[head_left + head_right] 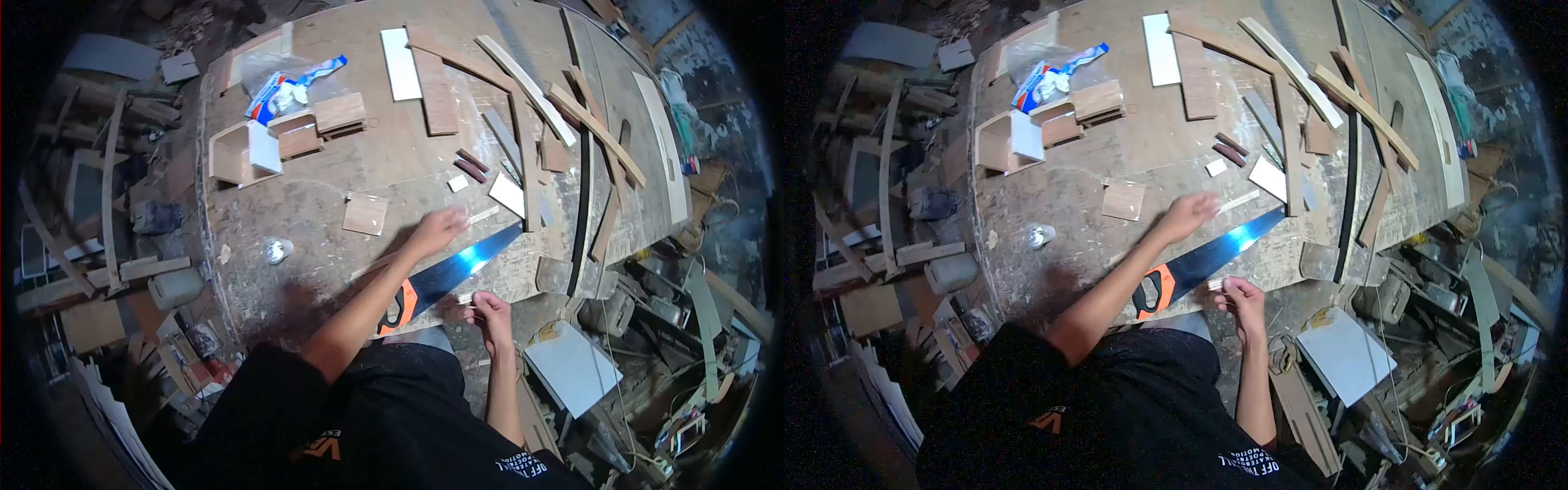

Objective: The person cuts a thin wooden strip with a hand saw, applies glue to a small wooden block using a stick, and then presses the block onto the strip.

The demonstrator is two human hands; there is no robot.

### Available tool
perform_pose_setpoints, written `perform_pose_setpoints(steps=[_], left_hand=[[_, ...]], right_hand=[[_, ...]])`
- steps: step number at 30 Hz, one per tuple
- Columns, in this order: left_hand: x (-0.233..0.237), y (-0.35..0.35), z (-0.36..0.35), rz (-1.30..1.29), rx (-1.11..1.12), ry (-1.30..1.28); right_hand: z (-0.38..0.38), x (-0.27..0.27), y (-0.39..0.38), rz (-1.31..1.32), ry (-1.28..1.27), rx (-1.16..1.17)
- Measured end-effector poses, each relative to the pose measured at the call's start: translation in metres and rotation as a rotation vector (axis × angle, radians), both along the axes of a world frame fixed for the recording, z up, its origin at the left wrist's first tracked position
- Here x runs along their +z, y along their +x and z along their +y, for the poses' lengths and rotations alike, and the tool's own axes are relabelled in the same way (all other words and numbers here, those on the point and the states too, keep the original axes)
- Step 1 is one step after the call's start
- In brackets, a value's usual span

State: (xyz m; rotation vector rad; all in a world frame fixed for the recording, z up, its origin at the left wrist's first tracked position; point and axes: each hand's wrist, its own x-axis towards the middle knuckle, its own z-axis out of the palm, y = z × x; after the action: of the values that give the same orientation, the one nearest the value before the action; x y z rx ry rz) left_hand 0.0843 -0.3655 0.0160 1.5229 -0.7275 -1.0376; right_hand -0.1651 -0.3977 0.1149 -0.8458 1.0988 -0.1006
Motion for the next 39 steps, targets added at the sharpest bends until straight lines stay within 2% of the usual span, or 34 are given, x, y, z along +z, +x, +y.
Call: perform_pose_setpoints(steps=[2,3,4,5,6,8,9,12,15,17,19,21,22,25,26,29,32,35,39], left_hand=[[0.011,-0.004,0.068,0.194,-0.127,0.068],[0.047,-0.002,0.104,0.316,-0.177,0.055],[0.074,0.0,0.133,0.257,-0.223,0.15],[0.066,-0.005,0.163,0.153,-0.175,0.094],[0.056,-0.012,0.192,0.292,-0.002,-0.017],[0.075,-0.001,0.242,0.353,0.061,0.074],[0.082,0.002,0.267,0.39,0.095,0.12],[0.073,0.002,0.333,0.428,0.206,-0.011],[0.063,0.01,0.394,0.411,0.298,-0.023],[0.053,0.014,0.426,0.335,0.431,0.011],[0.045,0.024,0.449,0.342,0.568,0.1],[0.01,0.034,0.474,0.191,0.526,0.175],[0.017,0.045,0.477,0.261,0.523,0.211],[0.019,0.07,0.475,-0.125,0.468,0.113],[0.023,0.081,0.471,-0.238,0.391,0.158],[0.035,0.102,0.448,-0.319,0.376,0.152],[0.021,0.12,0.43,-0.421,0.362,-0.002],[0.026,0.139,0.422,-0.52,0.237,-0.002],[0.007,0.151,0.418,-0.463,0.184,-0.027]], right_hand=[[0.012,-0.01,0.03,-0.062,-0.013,0.12],[0.022,-0.014,0.047,-0.096,-0.02,0.179],[0.033,-0.009,0.068,-0.092,-0.025,0.276],[0.046,-0.015,0.084,-0.158,-0.081,0.386],[0.061,-0.022,0.096,-0.183,-0.172,0.495],[0.094,-0.024,0.12,-0.157,-0.257,0.675],[0.112,-0.018,0.131,-0.176,-0.248,0.704],[0.165,-0.01,0.163,-0.186,-0.225,0.797],[0.201,-0.019,0.197,-0.152,-0.462,0.984],[0.215,-0.025,0.235,-0.216,-0.725,0.868],[0.222,-0.025,0.275,-0.1,-1.017,0.816],[0.234,-0.035,0.307,-0.126,-1.136,0.758],[0.237,-0.043,0.318,-0.114,-1.171,0.801],[0.249,-0.064,0.338,-0.122,-1.31,0.88],[0.251,-0.069,0.344,-0.13,-1.361,0.896],[0.259,-0.075,0.348,-0.019,-1.321,0.9],[0.266,-0.073,0.352,0.03,-1.314,0.814],[0.27,-0.066,0.35,0.143,-1.295,0.838],[0.276,-0.06,0.355,0.22,-1.284,0.837]])
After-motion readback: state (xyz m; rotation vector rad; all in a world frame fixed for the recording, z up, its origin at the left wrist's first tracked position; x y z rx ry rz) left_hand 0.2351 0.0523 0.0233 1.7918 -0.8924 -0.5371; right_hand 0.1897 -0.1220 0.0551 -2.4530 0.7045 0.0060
